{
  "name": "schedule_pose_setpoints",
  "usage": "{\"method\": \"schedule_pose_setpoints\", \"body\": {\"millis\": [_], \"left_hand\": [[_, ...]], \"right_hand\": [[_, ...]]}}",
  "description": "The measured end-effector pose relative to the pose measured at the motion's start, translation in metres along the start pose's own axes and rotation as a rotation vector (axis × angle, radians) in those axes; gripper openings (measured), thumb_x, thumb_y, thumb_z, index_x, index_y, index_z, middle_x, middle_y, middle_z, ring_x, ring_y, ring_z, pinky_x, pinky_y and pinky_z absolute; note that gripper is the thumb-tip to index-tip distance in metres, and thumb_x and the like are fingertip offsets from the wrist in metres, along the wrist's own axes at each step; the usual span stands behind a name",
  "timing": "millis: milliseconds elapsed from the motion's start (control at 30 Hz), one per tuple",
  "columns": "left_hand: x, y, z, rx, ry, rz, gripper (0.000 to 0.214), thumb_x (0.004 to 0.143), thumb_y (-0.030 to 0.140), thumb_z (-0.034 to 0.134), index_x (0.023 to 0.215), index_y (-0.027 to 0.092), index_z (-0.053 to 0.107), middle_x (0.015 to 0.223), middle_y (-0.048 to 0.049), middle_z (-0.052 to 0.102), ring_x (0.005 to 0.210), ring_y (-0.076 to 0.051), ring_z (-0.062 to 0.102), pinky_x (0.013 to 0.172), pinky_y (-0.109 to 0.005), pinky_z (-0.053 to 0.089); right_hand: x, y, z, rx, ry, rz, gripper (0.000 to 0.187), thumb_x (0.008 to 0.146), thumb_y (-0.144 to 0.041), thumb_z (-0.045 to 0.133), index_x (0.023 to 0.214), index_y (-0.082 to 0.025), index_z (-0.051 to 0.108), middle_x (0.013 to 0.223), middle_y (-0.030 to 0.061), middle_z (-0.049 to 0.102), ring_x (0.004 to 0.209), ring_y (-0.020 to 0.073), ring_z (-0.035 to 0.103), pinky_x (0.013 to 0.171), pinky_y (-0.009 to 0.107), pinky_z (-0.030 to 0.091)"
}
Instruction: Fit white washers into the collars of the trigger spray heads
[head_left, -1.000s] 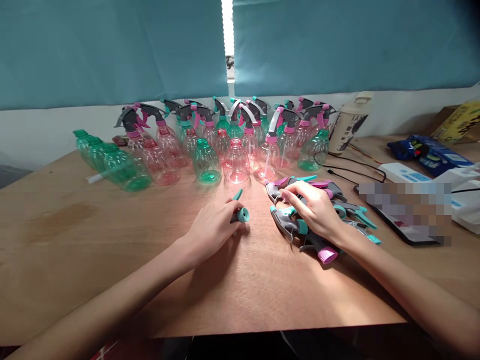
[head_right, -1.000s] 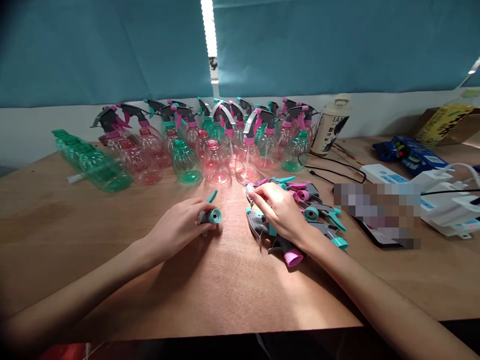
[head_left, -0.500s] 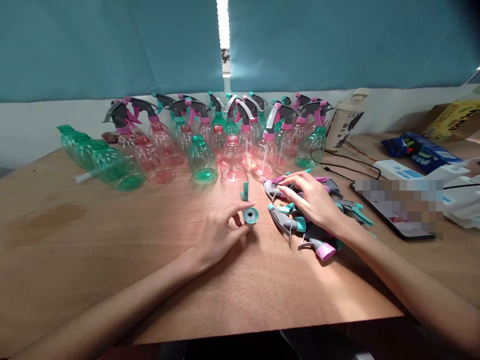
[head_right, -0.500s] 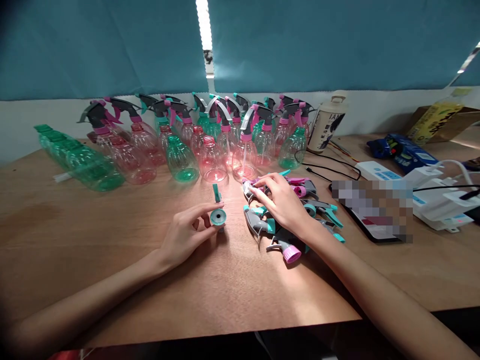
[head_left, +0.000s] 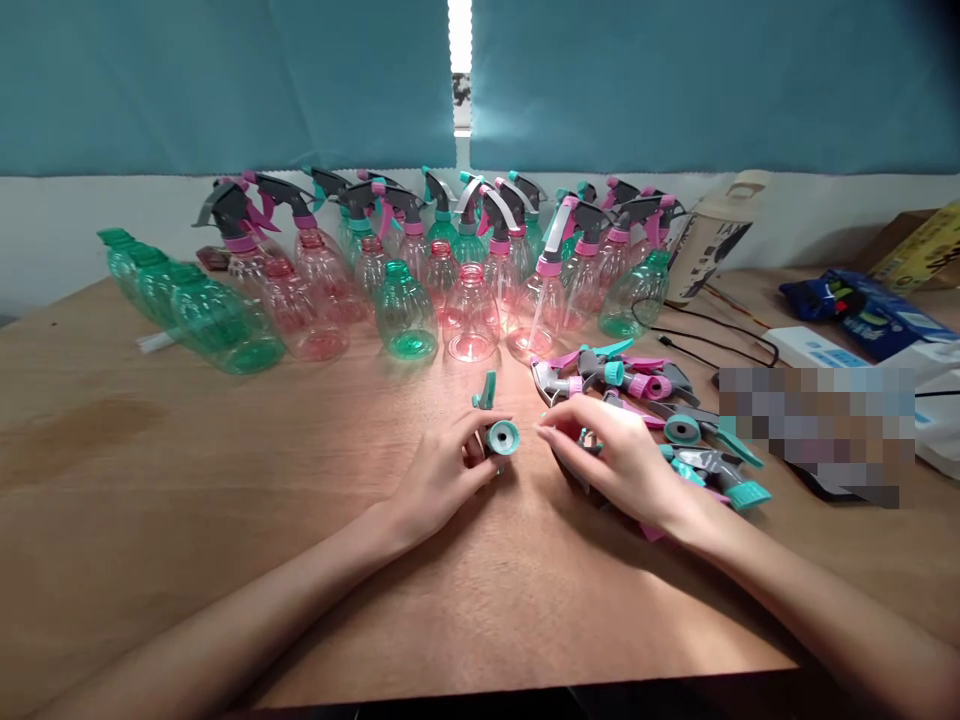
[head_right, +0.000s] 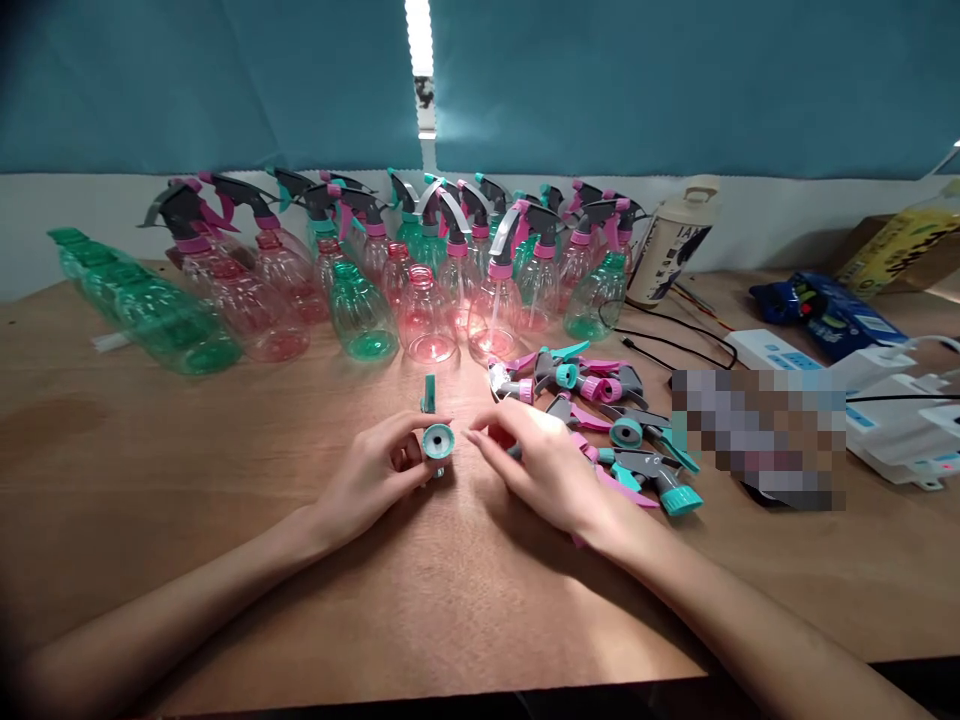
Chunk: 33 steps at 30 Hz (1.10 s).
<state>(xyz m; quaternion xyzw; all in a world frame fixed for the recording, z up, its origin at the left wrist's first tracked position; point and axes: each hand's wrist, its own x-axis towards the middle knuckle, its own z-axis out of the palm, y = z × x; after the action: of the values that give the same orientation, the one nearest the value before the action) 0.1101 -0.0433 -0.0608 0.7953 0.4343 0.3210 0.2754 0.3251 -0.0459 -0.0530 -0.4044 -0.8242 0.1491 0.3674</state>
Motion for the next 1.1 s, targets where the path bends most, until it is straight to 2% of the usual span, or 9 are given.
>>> {"method": "schedule_pose_setpoints", "body": {"millis": [167, 267, 400, 533, 667, 767, 900, 1100], "left_hand": [[-0.0015, 0.0008, -0.0003, 0.009, 0.015, 0.024, 0.025, 0.08, 0.01, 0.063, 0.103, 0.019, 0.062, 0.081, 0.0014, 0.061, 0.061, -0.01, 0.052, 0.055, -0.02, 0.043], [-0.0017, 0.0013, -0.0004, 0.01, 0.001, 0.036, 0.026, 0.08, 0.008, 0.063, 0.104, 0.018, 0.062, 0.081, 0.0013, 0.06, 0.061, -0.01, 0.051, 0.055, -0.02, 0.042], [-0.0016, 0.0007, 0.0005, 0.022, -0.014, 0.042, 0.026, 0.082, 0.01, 0.063, 0.106, 0.018, 0.062, 0.083, 0.0009, 0.06, 0.062, -0.01, 0.051, 0.057, -0.021, 0.042], [-0.0031, -0.0008, 0.0026, 0.036, 0.002, 0.084, 0.027, 0.083, 0.014, 0.065, 0.11, 0.018, 0.061, 0.084, 0.001, 0.06, 0.064, -0.01, 0.051, 0.06, -0.021, 0.042], [-0.004, -0.0017, 0.0037, 0.05, 0.009, 0.115, 0.028, 0.083, 0.013, 0.066, 0.11, 0.018, 0.061, 0.084, 0.0009, 0.061, 0.065, -0.01, 0.052, 0.061, -0.021, 0.043], [-0.0039, -0.0022, 0.0042, 0.048, 0.01, 0.137, 0.031, 0.083, 0.012, 0.066, 0.112, 0.018, 0.061, 0.089, -0.0001, 0.062, 0.066, -0.01, 0.053, 0.062, -0.021, 0.044], [-0.0053, -0.0014, 0.0049, 0.056, 0.03, 0.178, 0.032, 0.085, 0.013, 0.064, 0.115, 0.018, 0.059, 0.094, -0.0015, 0.063, 0.067, -0.01, 0.055, 0.063, -0.021, 0.046], [-0.01, 0.004, 0.0089, 0.08, 0.08, 0.201, 0.031, 0.086, 0.012, 0.061, 0.116, 0.018, 0.059, 0.095, -0.0024, 0.063, 0.071, -0.011, 0.058, 0.065, -0.022, 0.049]], "right_hand": [[-0.0064, -0.0126, 0.0034, 0.016, -0.161, -0.06, 0.011, 0.094, -0.022, 0.05, 0.091, -0.019, 0.06, 0.079, 0.0023, 0.066, 0.07, 0.0143, 0.06, 0.065, 0.026, 0.047], [-0.0069, -0.0115, 0.0027, -0.006, -0.181, -0.038, 0.011, 0.094, -0.022, 0.051, 0.09, -0.019, 0.06, 0.08, 0.0026, 0.066, 0.071, 0.0146, 0.061, 0.065, 0.026, 0.047], [-0.0073, -0.0085, 0.0024, 0.009, -0.198, -0.014, 0.01, 0.093, -0.022, 0.053, 0.099, -0.018, 0.06, 0.081, 0.0016, 0.065, 0.068, 0.013, 0.059, 0.064, 0.025, 0.046], [-0.0081, -0.0084, 0.0026, 0.007, -0.148, -0.059, 0.01, 0.091, -0.022, 0.056, 0.1, -0.018, 0.059, 0.065, -0.0039, 0.055, 0.054, 0.0093, 0.05, 0.053, 0.021, 0.04], [-0.0096, -0.0083, 0.0029, -0.036, -0.06, -0.128, 0.009, 0.091, -0.02, 0.056, 0.099, -0.018, 0.059, 0.06, -0.0063, 0.048, 0.048, 0.008, 0.045, 0.049, 0.02, 0.037], [-0.011, -0.0081, 0.0037, -0.071, -0.002, -0.173, 0.013, 0.09, -0.018, 0.056, 0.104, -0.019, 0.058, 0.061, -0.0061, 0.052, 0.048, 0.0079, 0.047, 0.05, 0.02, 0.038], [-0.0114, -0.009, 0.0041, -0.118, -0.024, -0.202, 0.016, 0.091, -0.021, 0.056, 0.106, -0.017, 0.06, 0.062, -0.005, 0.059, 0.048, 0.0081, 0.049, 0.049, 0.021, 0.039], [-0.0116, -0.0104, 0.0038, -0.207, 0.044, -0.265, 0.016, 0.091, -0.02, 0.056, 0.103, -0.013, 0.065, 0.074, 0.001, 0.073, 0.051, 0.0091, 0.057, 0.054, 0.023, 0.043]]}}
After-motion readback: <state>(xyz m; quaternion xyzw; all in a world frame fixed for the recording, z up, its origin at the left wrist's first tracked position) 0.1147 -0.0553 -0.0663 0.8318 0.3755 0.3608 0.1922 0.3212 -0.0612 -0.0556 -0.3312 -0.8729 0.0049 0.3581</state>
